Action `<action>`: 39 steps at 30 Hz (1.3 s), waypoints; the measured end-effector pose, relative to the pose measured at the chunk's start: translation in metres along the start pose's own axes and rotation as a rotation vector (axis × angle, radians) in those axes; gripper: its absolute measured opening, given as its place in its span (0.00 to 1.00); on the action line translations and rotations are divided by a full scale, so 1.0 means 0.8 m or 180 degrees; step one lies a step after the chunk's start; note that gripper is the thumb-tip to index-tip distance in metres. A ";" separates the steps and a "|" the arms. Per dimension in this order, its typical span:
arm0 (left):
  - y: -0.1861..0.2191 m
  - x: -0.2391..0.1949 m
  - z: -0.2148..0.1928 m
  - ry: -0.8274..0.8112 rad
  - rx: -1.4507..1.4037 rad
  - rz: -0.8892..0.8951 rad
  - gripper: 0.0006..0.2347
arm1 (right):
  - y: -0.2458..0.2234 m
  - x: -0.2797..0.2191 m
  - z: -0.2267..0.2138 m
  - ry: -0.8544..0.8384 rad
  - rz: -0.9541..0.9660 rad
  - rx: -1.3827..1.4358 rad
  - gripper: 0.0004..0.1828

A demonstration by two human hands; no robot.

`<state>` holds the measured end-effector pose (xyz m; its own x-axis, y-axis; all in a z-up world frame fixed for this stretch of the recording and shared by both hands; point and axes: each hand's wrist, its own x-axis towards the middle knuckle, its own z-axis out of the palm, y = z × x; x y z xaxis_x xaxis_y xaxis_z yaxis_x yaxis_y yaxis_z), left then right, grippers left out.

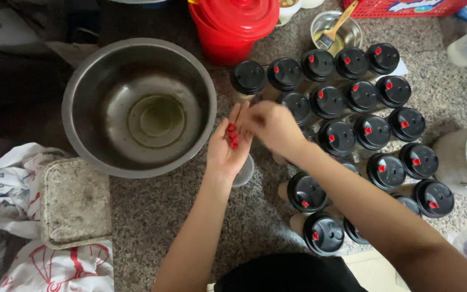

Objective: The person places small red pieces into the openings of multiple black-lidded jars arranged on a countertop. They transfer the pieces from a small plastic cup into their hand and then insert them one by one into each jar.

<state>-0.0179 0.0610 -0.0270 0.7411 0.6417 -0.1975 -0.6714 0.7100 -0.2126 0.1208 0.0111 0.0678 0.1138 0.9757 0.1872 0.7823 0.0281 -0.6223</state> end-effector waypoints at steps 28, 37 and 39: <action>0.039 -0.071 -0.018 -0.0055 0.1749 0.0703 0.23 | 0.091 0.128 0.100 0.0903 0.1096 -0.0926 0.12; 0.009 -0.097 0.025 0.0150 0.5314 0.0629 0.30 | 0.036 0.008 0.007 0.1479 0.0415 0.0010 0.17; 0.004 -0.097 0.021 -0.0345 0.5875 0.1022 0.28 | 0.021 -0.049 -0.029 0.1509 0.0667 0.0450 0.11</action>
<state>-0.0773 0.0185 0.0035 0.6508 0.7573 0.0542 0.0269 -0.0944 0.9952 0.1432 -0.0320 0.0675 0.5483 0.7594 0.3503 0.6267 -0.0958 -0.7733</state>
